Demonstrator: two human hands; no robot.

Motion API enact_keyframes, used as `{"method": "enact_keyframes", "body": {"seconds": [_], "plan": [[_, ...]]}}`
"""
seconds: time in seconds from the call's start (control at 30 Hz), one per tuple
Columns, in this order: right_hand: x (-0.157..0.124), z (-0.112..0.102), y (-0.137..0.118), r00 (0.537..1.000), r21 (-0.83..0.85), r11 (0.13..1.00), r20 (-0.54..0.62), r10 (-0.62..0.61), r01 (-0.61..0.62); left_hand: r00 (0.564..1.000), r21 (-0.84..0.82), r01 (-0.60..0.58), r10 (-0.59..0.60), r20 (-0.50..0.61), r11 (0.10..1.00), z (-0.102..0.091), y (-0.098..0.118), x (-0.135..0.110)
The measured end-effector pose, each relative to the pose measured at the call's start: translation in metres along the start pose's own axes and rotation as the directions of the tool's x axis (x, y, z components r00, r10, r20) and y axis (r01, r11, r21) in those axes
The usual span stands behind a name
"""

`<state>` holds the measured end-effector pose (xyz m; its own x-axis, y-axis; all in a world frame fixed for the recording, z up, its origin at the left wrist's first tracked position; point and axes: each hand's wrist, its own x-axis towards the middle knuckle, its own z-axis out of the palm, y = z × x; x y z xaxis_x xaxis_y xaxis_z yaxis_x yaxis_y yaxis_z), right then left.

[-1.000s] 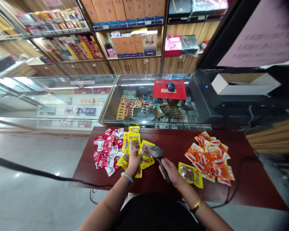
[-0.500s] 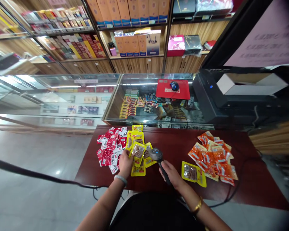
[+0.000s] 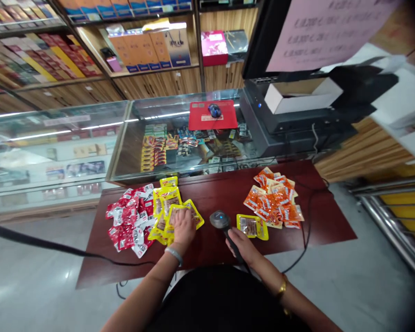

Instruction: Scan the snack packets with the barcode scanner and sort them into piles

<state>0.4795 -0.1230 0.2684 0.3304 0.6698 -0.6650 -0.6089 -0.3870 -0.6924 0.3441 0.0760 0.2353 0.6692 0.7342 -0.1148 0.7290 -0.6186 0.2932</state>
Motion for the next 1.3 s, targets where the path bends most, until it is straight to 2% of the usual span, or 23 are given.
{"method": "enact_keyframes", "body": {"seconds": [0.07,0.13,0.23,0.33,0.47,0.63,0.77,0.83,0.87,0.97,1.07,1.17,1.3], "plan": [[-0.008,-0.013,0.005,1.000,0.024,1.000,-0.030,0.002,-0.001,0.987,-0.087,-0.131,0.138,0.081,0.988,0.009,0.032,0.006],[-0.016,-0.026,0.010,0.998,0.047,0.999,-0.065,0.009,-0.006,0.955,-0.167,-0.234,0.259,0.147,0.958,0.020,0.067,0.012],[-0.029,-0.048,0.014,0.992,0.079,0.997,-0.122,0.013,-0.003,0.897,-0.240,-0.317,0.372,0.240,0.918,0.036,0.114,0.021],[-0.043,-0.072,0.013,0.980,0.112,0.993,-0.197,0.002,0.020,0.834,-0.262,-0.381,0.452,0.317,0.887,0.049,0.151,0.029],[-0.057,-0.101,0.007,0.956,0.173,0.984,-0.293,0.005,0.048,0.768,-0.221,-0.460,0.510,0.388,0.860,0.058,0.186,0.033],[-0.062,-0.117,0.003,0.947,0.182,0.981,-0.321,-0.002,0.064,0.751,-0.103,-0.482,0.471,0.462,0.870,0.064,0.204,0.030],[-0.059,-0.115,0.001,0.968,0.139,0.989,-0.252,-0.017,0.054,0.735,-0.110,-0.335,0.333,0.591,0.936,0.062,0.188,0.026],[-0.054,-0.109,-0.001,0.979,0.130,0.991,-0.206,-0.010,0.038,0.737,-0.118,-0.244,0.264,0.622,0.962,0.057,0.167,0.023],[-0.051,-0.104,-0.003,0.984,0.121,0.992,-0.176,-0.008,0.029,0.752,-0.129,-0.191,0.230,0.618,0.973,0.053,0.154,0.022],[-0.040,-0.085,-0.008,0.996,0.056,0.998,-0.085,-0.014,0.019,0.814,-0.223,0.025,0.110,0.571,0.975,0.038,0.107,0.017],[-0.028,-0.059,-0.011,1.000,-0.032,0.999,-0.015,-0.025,0.025,0.876,-0.354,0.218,-0.022,0.481,0.910,0.018,0.055,0.016],[-0.017,-0.028,-0.012,0.998,-0.097,0.995,0.061,-0.026,0.032,0.927,-0.474,0.323,-0.172,0.333,0.819,-0.001,0.011,0.016],[-0.005,0.017,-0.010,0.984,-0.184,0.982,0.176,-0.004,0.036,0.943,-0.589,0.332,-0.260,0.207,0.736,-0.022,-0.031,0.013]]}}
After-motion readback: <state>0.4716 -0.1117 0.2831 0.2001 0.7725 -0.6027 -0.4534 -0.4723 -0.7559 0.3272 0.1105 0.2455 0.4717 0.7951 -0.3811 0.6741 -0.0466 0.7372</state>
